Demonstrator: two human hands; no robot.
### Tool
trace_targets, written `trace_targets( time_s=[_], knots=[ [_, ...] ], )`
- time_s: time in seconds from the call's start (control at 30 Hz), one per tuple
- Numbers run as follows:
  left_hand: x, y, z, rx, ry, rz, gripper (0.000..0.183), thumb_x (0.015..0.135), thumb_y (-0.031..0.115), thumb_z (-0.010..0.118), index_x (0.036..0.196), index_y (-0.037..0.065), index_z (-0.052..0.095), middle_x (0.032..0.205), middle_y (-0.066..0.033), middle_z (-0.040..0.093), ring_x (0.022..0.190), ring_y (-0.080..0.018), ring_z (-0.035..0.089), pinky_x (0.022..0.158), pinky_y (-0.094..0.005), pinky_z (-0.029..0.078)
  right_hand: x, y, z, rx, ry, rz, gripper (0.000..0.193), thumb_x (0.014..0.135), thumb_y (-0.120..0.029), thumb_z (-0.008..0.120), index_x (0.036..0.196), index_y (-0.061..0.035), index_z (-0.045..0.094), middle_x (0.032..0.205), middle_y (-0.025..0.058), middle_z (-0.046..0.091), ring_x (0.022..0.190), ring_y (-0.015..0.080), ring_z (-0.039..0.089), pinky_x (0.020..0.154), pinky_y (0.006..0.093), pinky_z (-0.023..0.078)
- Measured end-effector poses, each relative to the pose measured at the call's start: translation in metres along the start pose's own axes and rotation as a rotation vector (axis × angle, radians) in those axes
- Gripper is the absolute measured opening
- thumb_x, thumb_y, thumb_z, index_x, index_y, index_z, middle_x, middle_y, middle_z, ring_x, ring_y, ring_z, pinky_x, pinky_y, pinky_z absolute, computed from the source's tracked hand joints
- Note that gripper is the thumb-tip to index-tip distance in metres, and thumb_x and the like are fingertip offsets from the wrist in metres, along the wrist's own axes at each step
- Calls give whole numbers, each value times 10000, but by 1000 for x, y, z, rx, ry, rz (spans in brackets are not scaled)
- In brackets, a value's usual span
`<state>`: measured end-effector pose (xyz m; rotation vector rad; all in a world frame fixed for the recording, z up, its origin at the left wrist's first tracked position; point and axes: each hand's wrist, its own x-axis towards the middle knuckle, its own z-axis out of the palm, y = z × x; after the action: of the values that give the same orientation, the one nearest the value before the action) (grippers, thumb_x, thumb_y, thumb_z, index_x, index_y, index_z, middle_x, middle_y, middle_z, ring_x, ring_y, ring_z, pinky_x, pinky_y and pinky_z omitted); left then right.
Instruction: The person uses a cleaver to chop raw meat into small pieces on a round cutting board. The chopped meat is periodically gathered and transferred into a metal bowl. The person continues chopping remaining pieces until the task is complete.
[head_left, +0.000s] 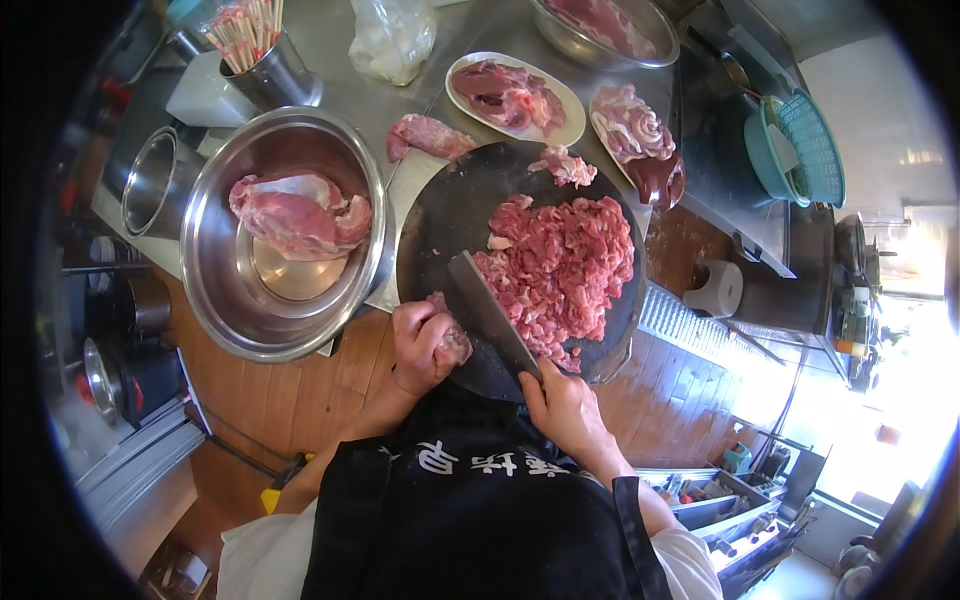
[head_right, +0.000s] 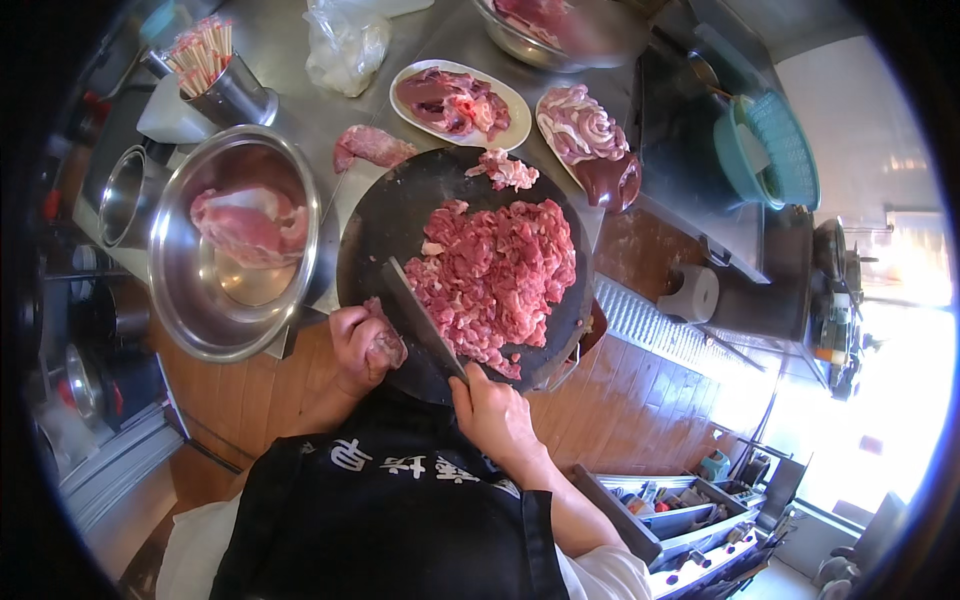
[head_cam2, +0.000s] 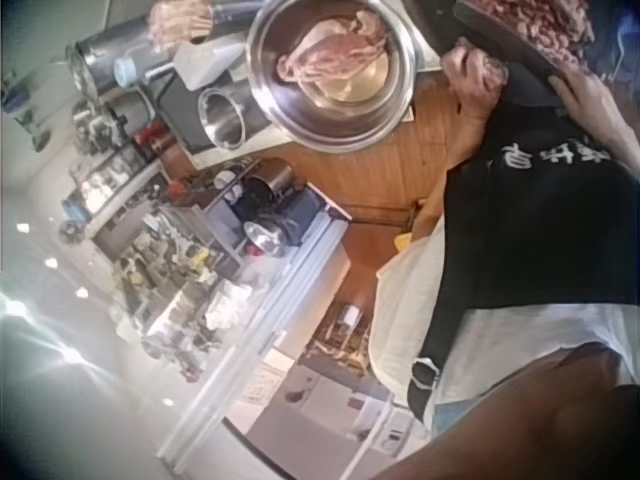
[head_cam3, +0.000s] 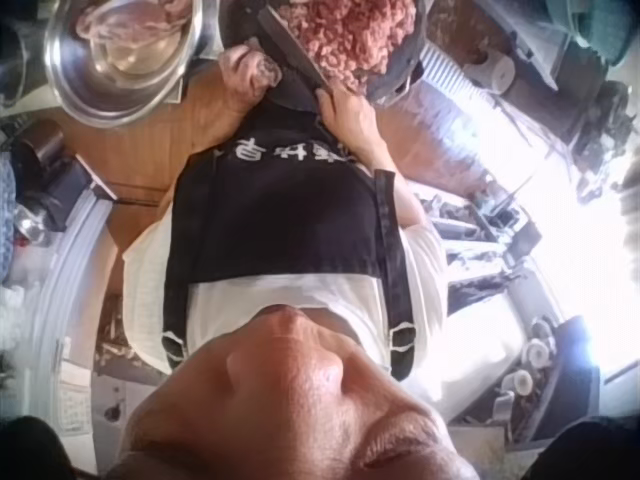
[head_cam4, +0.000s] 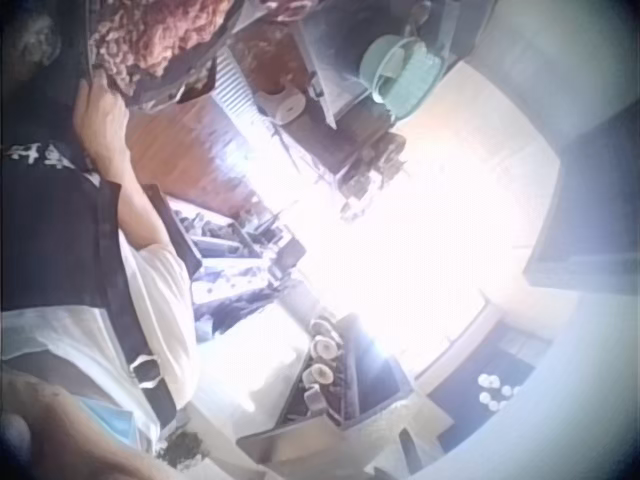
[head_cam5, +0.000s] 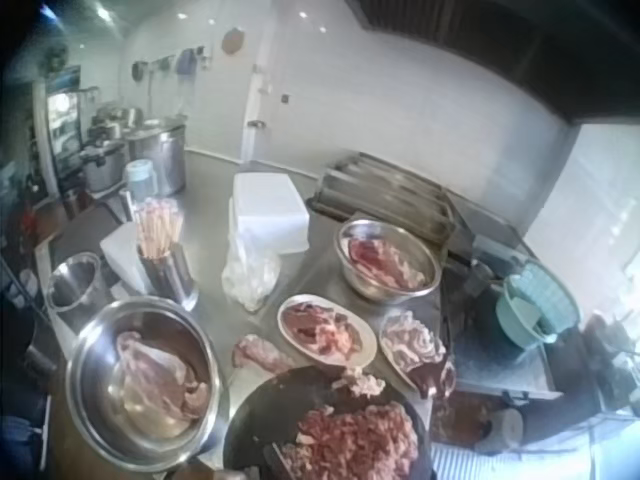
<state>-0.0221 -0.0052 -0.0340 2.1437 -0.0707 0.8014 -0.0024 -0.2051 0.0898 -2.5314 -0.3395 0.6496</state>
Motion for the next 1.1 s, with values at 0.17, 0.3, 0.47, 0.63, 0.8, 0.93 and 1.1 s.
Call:
trace_targets(
  time_s=[0.17, 0.3, 0.47, 0.63, 0.8, 0.93, 1.1],
  knots=[
    [0, 0, -2, -19, -35, -11, 389, 932, 377, 443, 940, 27, 612, 971, -145, 521, 888, -299, 491, 786, -395, 407, 9, -4, -3, 16, -105, -143, 216, 924, -256, 530, 918, -40, 530, 642, 236, 599, 625, 437, 605, 561, 529, 484],
    [7, 3, -5, -13, -86, 8, 372, 918, 363, 459, 957, 28, 614, 959, -140, 524, 891, -307, 493, 788, -402, 412, 42, -12, 15, -32, -69, -216, 229, 922, -263, 530, 900, -35, 533, 648, 230, 609, 624, 429, 613, 566, 531, 485],
    [2, 2, -2, -11, -57, -12, 315, 870, 330, 506, 926, 40, 614, 935, -135, 528, 874, -319, 501, 789, -413, 420, 60, -20, 30, 92, 28, -95, 226, 901, -238, 574, 877, -13, 575, 706, 269, 611, 673, 444, 606, 601, 524, 467],
    [-3, -2, -1, -36, -26, -18, 335, 875, 356, 483, 886, 44, 603, 927, -139, 527, 853, -318, 508, 778, -412, 419, 17, -5, 8, 159, -13, -5, 197, 897, -197, 587, 907, 0, 583, 717, 257, 617, 709, 444, 612, 625, 491, 480],
    [-3, -8, -5, -33, -44, -11, 376, 882, 388, 473, 902, 42, 618, 962, -156, 556, 870, -329, 525, 779, -428, 421, 11, -13, 12, -33, -141, 3, 246, 917, -244, 554, 946, 0, 560, 673, 248, 613, 673, 437, 617, 622, 504, 490],
    [-13, -30, 5, 11, -66, 74, 421, 902, 420, 462, 913, 42, 647, 936, -164, 598, 840, -342, 552, 770, -444, 427, 48, -11, 47, -147, -46, -226, 194, 901, -234, 519, 823, -73, 593, 603, 140, 596, 513, 311, 621, 465, 443, 492],
    [-47, -73, 7, -120, -226, -194, 327, 917, 311, 484, 986, 10, 588, 952, -122, 574, 839, -260, 567, 775, -380, 475, 65, -12, 57, -177, 44, -280, 221, 897, -239, 519, 868, -32, 589, 640, 156, 624, 572, 317, 652, 484, 422, 514]
  ],
)
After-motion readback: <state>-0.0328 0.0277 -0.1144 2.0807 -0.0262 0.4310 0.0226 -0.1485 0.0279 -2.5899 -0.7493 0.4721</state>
